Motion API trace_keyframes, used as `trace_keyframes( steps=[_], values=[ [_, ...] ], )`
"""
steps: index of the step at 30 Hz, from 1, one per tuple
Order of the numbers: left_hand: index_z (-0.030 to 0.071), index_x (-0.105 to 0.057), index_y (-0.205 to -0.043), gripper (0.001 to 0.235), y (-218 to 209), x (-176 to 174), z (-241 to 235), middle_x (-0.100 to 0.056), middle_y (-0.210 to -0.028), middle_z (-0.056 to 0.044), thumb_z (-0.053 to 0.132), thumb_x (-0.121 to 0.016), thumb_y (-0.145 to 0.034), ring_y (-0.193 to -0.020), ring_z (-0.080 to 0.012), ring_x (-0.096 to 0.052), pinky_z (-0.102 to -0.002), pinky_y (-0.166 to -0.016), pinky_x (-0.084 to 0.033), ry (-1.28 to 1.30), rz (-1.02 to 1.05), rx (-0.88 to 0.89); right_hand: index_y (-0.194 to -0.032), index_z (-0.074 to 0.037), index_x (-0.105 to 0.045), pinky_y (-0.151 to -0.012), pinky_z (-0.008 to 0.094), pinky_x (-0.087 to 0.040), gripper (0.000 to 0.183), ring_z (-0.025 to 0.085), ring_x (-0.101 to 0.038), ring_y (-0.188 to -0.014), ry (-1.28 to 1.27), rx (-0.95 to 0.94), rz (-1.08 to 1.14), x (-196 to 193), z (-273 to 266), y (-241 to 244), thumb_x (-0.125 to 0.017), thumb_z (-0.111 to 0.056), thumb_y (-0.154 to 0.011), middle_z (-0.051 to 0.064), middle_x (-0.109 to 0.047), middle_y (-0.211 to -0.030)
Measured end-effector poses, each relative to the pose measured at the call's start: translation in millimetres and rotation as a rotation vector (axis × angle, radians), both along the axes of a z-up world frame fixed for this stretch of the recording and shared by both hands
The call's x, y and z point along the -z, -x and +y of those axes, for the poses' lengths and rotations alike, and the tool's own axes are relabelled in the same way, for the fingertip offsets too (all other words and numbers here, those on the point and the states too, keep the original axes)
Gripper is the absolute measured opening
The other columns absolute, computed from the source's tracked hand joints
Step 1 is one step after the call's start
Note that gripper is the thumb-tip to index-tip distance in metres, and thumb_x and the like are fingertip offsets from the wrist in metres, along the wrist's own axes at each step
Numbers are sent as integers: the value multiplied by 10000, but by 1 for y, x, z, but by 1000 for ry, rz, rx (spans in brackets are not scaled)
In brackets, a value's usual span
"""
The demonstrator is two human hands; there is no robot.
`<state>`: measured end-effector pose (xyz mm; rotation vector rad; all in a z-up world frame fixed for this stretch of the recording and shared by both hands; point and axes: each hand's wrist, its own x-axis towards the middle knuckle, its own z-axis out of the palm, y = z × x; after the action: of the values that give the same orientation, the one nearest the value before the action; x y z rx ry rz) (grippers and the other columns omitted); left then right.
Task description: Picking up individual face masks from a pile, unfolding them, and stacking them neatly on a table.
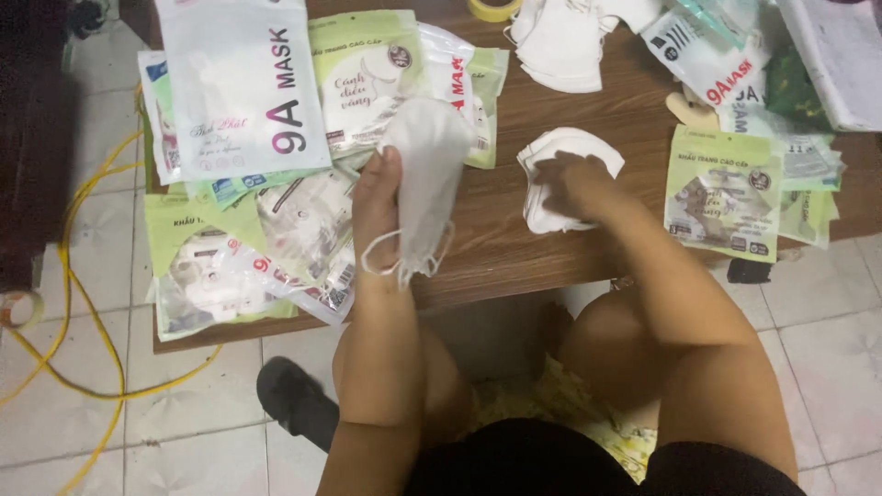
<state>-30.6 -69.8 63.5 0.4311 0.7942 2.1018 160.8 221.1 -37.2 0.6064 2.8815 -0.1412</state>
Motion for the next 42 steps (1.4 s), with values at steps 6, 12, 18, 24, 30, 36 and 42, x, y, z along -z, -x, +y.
trace_keyframes(
  steps=[6,12,18,24,30,36,42],
  values=[
    [-11,-701,-1223,411,-29,-21,16,-708,-1048,-163,320,-705,-978,-988,-188,-649,-390,-927,-580,586,392,-261,-1285,-291,-738,-1119,619,-337,469,324,-531,-1404,-50,208,48,2,23,9,-813,-237,-825,42,-653,-1447],
    [149,-712,-1282,370,-24,22,20,-754,-1053,-83,407,-629,-1032,-923,-162,-738,-378,-856,-636,693,479,10,-1373,-234,-701,-1066,542,-441,502,309,-620,-1273,-21,383,250,36,45,-10,-787,-164,-883,63,-699,-1301],
    [60,-681,-1308,405,-34,41,29,-716,-1128,-184,371,-574,-1073,-1064,-271,-705,-444,-907,-588,772,527,146,-1165,-220,-776,-951,440,-552,199,291,-698,-1102,-111,340,580,8,60,-43,-698,-206,-982,37,-759,-1058],
    [65,-670,-1304,379,-47,76,55,-740,-1028,-115,353,-556,-1085,-922,-209,-734,-398,-805,-616,729,377,238,-1491,-46,-556,-1120,569,-440,875,460,-448,-1404,10,410,348,-48,54,-35,-889,-407,-766,295,-538,-1464],
    [-15,-607,-1395,486,-63,71,66,-689,-1232,-250,342,-567,-1068,-1149,-292,-664,-462,-942,-569,819,484,166,-1487,-71,-518,-1107,576,-442,934,438,-529,-1352,158,404,210,-68,56,-33,-855,-551,-760,256,-591,-1414],
    [10,-636,-1383,471,-49,137,67,-671,-1288,-248,350,-613,-1058,-1185,-331,-649,-485,-976,-562,929,602,141,-1540,-158,-483,-1043,577,-481,991,404,-544,-1342,107,426,149,-73,57,-33,-828,-636,-743,195,-564,-1436],
    [112,-736,-1245,339,-52,172,69,-695,-730,-54,365,-620,-1050,-589,-118,-579,-226,-490,-503,937,455,-2,-1514,-102,-516,-1010,564,-469,1001,410,-587,-1288,76,470,221,-62,55,-34,-854,-614,-723,214,-597,-1398]
  ],
)
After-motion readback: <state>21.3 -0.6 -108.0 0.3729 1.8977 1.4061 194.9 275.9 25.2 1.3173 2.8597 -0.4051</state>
